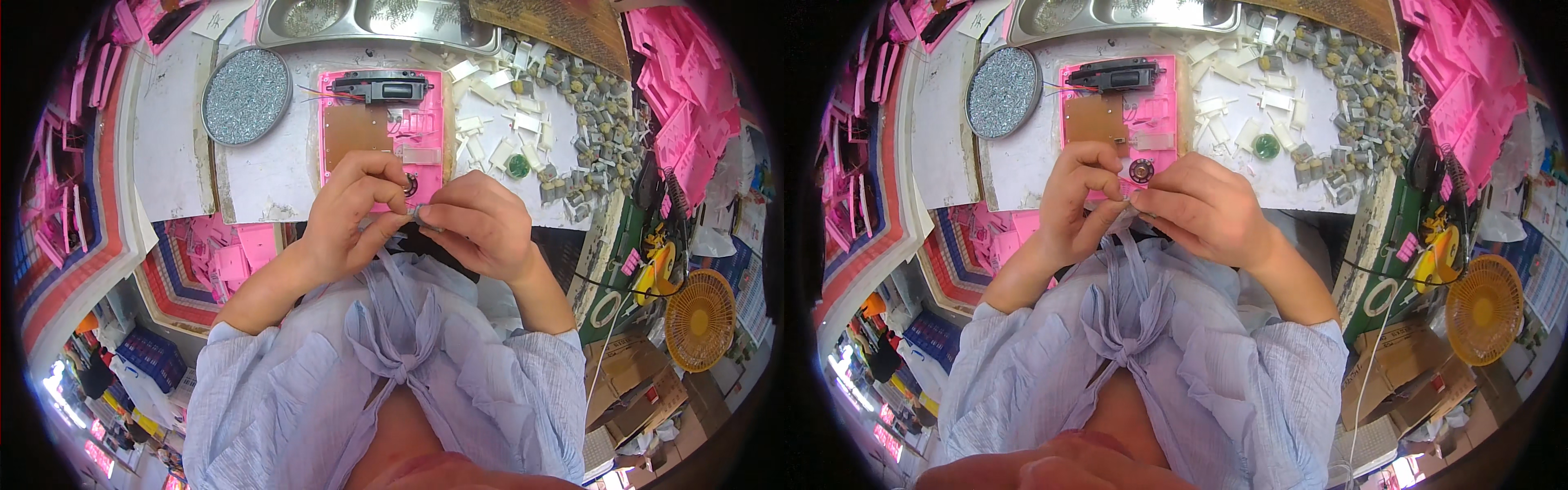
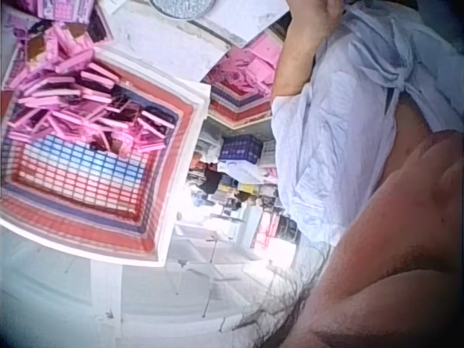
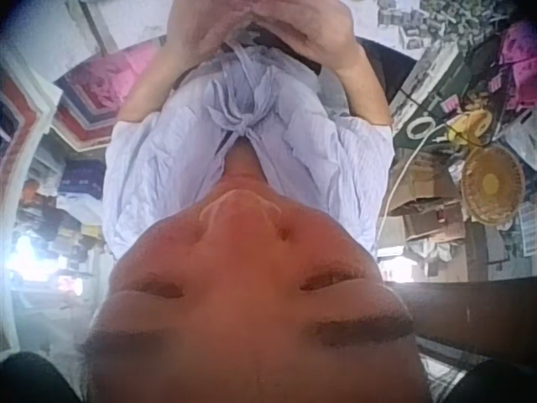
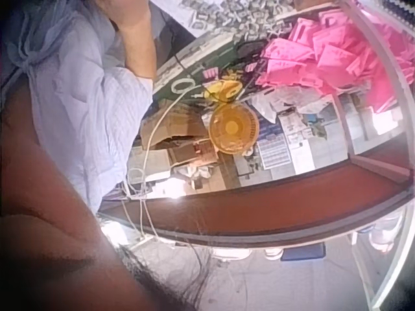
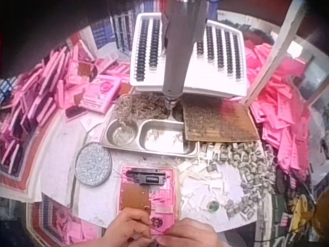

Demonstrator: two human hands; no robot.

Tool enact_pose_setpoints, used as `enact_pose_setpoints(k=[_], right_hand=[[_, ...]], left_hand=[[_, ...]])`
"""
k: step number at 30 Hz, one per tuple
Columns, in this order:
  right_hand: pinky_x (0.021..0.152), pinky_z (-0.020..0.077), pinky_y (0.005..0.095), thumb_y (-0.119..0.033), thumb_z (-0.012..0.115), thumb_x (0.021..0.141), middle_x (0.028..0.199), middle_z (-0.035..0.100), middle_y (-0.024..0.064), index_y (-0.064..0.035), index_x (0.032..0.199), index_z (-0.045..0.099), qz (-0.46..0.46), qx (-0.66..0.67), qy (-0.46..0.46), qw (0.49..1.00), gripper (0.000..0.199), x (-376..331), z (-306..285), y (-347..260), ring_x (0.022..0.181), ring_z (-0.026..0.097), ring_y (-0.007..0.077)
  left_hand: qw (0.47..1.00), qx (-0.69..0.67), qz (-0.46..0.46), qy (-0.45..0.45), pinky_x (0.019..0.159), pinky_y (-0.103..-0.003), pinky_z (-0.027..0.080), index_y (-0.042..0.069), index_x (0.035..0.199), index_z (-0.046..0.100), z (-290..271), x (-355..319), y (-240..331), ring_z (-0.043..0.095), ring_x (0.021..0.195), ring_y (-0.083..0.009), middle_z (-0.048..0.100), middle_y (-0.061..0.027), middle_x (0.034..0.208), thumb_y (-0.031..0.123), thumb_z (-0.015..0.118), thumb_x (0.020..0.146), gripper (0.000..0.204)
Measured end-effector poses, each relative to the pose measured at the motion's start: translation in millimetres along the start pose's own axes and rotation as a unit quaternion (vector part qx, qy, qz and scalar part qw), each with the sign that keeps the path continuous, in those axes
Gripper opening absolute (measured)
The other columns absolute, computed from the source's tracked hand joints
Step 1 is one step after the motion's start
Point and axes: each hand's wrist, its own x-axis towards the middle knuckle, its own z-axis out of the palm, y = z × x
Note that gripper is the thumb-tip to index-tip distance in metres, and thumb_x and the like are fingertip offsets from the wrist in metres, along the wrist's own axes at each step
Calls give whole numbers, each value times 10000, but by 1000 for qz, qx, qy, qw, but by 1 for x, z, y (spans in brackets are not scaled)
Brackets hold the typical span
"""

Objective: Assembling and soldering components of a pink toy electronic device at a factory workbench.

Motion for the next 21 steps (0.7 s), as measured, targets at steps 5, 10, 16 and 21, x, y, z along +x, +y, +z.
enact_pose_setpoints(k=[5, 10, 16, 21], right_hand=[[676, 558, 372, -18, 845, 734, 958, 708, 95, -86, 1130, 713, -3, -16, 1, 1000, 422, -3, -1, 1, 818, 686, 281], [681, 560, 376, 6, 829, 701, 958, 712, 109, -71, 1129, 710, -9, -43, 6, 999, 451, -8, -8, 6, 809, 688, 290], [713, 562, 378, 69, 791, 731, 995, 731, 142, -2, 1102, 692, 37, -104, 81, 991, 390, -12, -29, 15, 816, 699, 306], [741, 566, 369, 68, 769, 776, 993, 737, 163, 23, 1122, 672, 94, -107, 124, 982, 362, -15, -32, 24, 830, 708, 316]], left_hand=[[999, 3, 0, 43, 878, -372, 502, 36, 965, 685, 4, -4, -1, 604, 1006, -291, 577, -140, 1118, -10, 794, 782, 218], [999, -17, -20, 45, 871, -394, 488, 62, 1014, 690, -1, 5, -2, 592, 1010, -292, 573, -130, 1115, 91, 830, 756, 295], [955, 296, 24, -4, 911, -444, 397, 85, 1054, 711, 9, 48, -21, 557, 1024, -293, 587, -88, 1112, 267, 846, 741, 387], [947, 321, 17, -20, 954, -472, 346, 108, 910, 701, 15, 50, -20, 538, 1043, -254, 596, -42, 1065, 308, 826, 755, 282]])
